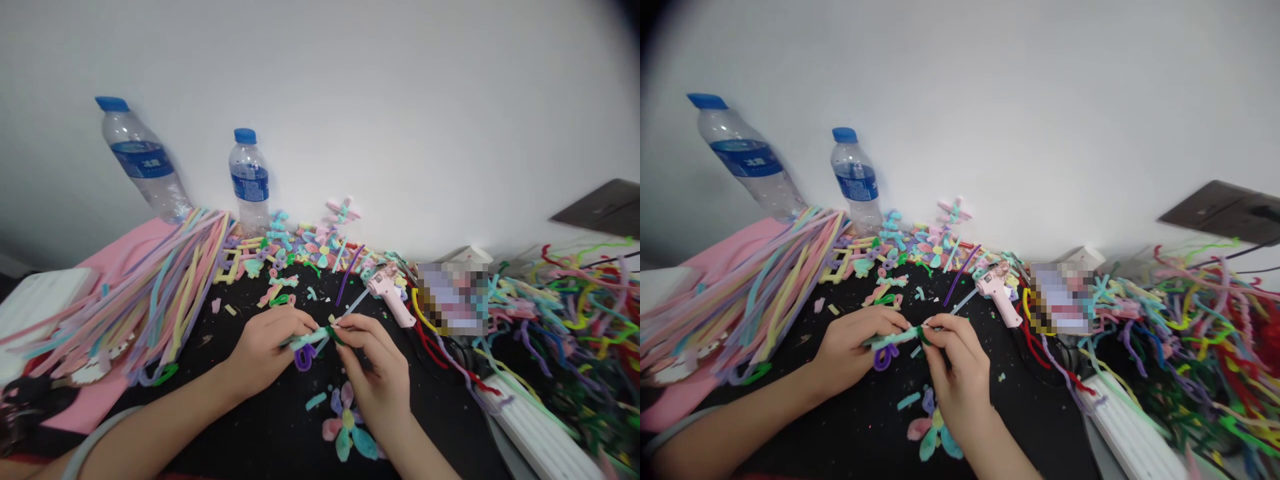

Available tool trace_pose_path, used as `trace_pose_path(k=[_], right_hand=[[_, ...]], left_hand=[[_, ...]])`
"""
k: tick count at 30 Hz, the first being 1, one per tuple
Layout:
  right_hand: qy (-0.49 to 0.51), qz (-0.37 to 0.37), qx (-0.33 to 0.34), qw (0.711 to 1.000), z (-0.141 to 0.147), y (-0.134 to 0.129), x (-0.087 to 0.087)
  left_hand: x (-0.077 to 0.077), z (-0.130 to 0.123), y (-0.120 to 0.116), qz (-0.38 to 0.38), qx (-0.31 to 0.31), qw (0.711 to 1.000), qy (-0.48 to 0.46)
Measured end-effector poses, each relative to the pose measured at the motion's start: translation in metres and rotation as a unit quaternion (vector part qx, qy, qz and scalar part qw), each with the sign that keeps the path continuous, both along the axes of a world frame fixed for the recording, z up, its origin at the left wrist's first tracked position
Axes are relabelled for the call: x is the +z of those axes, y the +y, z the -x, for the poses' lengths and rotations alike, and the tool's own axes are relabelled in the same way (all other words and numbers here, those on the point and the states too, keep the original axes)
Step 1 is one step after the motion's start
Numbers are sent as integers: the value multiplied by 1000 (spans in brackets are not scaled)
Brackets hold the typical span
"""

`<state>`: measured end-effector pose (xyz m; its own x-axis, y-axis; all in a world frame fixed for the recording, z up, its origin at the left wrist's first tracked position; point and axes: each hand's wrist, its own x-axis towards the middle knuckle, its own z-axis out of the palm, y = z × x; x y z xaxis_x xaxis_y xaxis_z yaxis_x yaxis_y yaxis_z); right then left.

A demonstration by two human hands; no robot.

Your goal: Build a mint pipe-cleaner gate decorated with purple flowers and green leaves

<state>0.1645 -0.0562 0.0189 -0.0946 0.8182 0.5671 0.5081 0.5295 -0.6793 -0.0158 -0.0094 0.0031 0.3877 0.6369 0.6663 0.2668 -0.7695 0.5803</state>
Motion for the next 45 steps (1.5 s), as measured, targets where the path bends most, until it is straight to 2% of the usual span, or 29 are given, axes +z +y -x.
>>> trace_pose_path(k=[11, 15, 20, 26, 33, 40, 45], right_hand=[[11, 11, -2, 1000, 2, 2, -1], [-3, 12, 17, 1000, -1, 6, 2], [1, 52, 0, 999, -4, 9, 2], [40, 144, -7, 989, -4, 10, 1], [87, 223, -59, 969, -2, 11, -3], [173, 279, -79, 941, -2, 11, -1], [190, 282, -86, 936, 0, 12, 1]], left_hand=[[1, -1, -2, 40, -1, 999, -9], [5, -3, -1, 165, -14, 986, -30], [5, -5, 2, 374, -17, 927, 0], [1, -7, 5, 477, -26, 879, 2], [3, -10, 4, 516, -43, 855, -41], [0, -11, 4, 487, -8, 873, -19], [-1, -11, 3, 479, -9, 878, -10]])
